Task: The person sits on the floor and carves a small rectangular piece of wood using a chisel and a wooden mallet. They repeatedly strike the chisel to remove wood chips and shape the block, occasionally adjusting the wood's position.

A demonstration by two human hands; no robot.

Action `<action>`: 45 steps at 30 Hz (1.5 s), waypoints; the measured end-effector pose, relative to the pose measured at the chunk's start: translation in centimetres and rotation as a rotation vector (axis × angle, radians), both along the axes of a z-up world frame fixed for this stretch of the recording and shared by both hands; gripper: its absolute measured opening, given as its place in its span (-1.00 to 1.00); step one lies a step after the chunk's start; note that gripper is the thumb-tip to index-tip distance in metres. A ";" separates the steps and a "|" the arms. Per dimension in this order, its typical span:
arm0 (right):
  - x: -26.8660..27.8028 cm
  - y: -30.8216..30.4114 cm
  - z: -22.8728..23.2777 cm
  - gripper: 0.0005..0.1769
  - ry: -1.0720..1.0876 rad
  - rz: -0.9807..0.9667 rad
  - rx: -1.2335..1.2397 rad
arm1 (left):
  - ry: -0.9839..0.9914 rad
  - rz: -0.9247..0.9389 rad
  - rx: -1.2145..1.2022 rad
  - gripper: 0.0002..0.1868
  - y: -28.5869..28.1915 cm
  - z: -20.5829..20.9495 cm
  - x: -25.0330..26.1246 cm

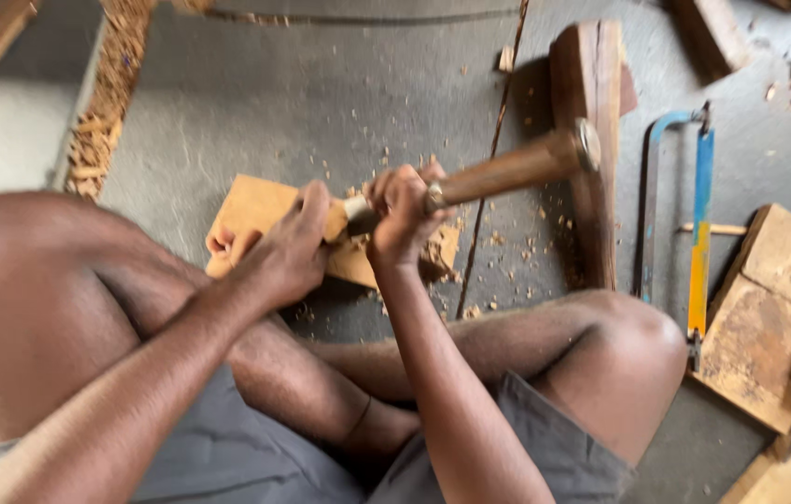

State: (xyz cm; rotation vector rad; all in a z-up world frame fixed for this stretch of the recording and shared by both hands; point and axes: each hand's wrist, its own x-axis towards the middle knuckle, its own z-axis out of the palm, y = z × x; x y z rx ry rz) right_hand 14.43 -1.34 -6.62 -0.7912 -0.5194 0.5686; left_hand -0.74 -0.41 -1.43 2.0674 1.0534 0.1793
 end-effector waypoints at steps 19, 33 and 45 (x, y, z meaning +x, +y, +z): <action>-0.9 -2.4 2.5 -0.77 0.002 -0.019 0.014 | -0.028 0.042 0.032 -0.51 -0.1 0.1 0.6; -1.8 -0.9 0.7 -0.76 -0.135 -0.069 -0.115 | -0.156 0.121 0.021 -0.59 -0.4 -0.2 0.6; 4.5 -2.8 4.6 -0.76 -0.044 -0.179 -0.064 | -0.408 0.403 -0.432 -0.76 1.2 2.0 1.4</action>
